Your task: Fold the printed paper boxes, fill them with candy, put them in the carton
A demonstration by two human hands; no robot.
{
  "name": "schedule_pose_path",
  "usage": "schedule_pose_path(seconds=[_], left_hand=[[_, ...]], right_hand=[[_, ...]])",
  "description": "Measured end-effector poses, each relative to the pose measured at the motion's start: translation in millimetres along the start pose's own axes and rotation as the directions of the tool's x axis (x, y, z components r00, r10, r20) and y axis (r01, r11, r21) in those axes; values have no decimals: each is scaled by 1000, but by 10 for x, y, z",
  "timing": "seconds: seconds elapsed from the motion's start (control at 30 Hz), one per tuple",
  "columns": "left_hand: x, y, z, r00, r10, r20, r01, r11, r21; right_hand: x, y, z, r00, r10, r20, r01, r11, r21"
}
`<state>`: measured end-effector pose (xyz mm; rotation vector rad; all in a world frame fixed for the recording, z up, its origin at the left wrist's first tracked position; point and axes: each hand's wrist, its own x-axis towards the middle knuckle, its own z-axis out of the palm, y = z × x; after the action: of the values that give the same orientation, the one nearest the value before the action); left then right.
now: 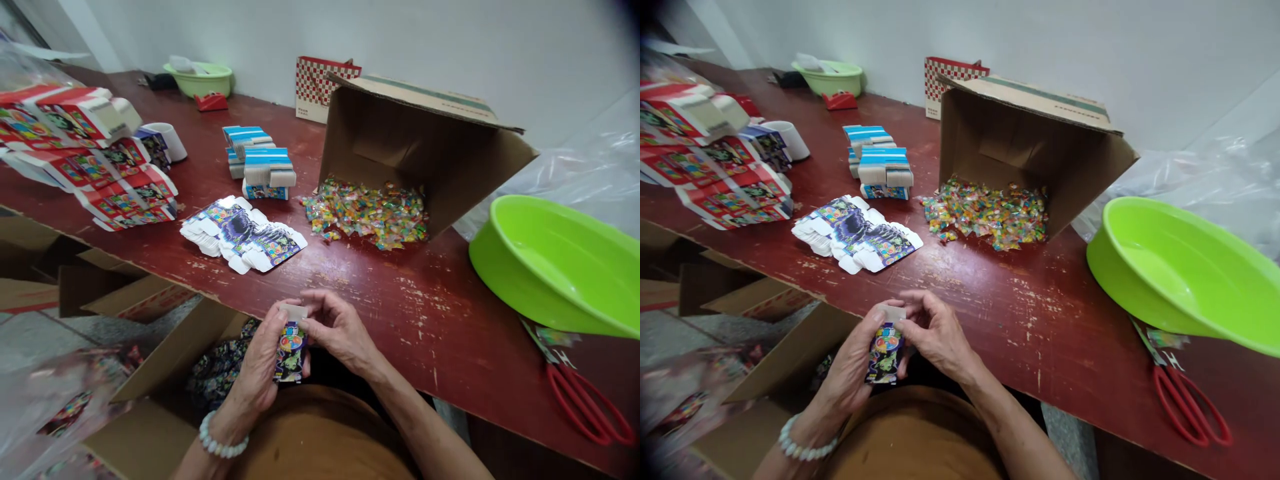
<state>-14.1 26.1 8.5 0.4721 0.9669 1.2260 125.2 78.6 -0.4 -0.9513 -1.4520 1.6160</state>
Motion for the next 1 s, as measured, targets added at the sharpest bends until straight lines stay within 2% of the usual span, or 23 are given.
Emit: schedule_pose_path(seconds=[0.1, 0.17, 0.2, 0.37, 0.6, 0.67, 0.73, 0.83, 0.93, 1.0], left_hand=[[4, 51, 2, 991, -114, 64, 121, 987, -107], [-2, 76, 12, 987, -142, 71, 151, 977, -149], [-4, 80, 16, 988, -140, 61, 147, 977, -151], [3, 30, 16, 998, -58, -15, 57, 996, -63], [-15, 22, -9, 998, -53, 16, 54, 997, -63], [-14, 35, -24, 999, -41, 14, 42, 998, -45], [-1, 53, -36, 999, -35, -4, 35, 998, -47], [32, 81, -27, 997, -59, -45, 54, 991, -119], [47, 93, -3, 992, -86, -95, 70, 985, -157], [27, 92, -31, 989, -81, -125, 64, 989, -133]], right_hand=[[13, -74, -40, 990, -96, 105, 112, 980, -165], [10, -118, -66, 976, -153, 157, 184, 962, -203], [7, -131, -70, 976, -150, 159, 180, 964, -196], [11, -141, -9, 996, 55, 74, -53, 998, -23], [96, -168, 28, 977, 199, 74, -201, 980, 10], [93, -185, 13, 989, 132, 65, -128, 990, -64], [70, -190, 0, 994, -3, 110, 20, 988, -156], [5, -138, 14, 968, -169, 183, 205, 958, -199], [-53, -34, 65, 969, -195, 151, 227, 944, -238], [-25, 15, 86, 968, -162, 191, 212, 936, -281]])
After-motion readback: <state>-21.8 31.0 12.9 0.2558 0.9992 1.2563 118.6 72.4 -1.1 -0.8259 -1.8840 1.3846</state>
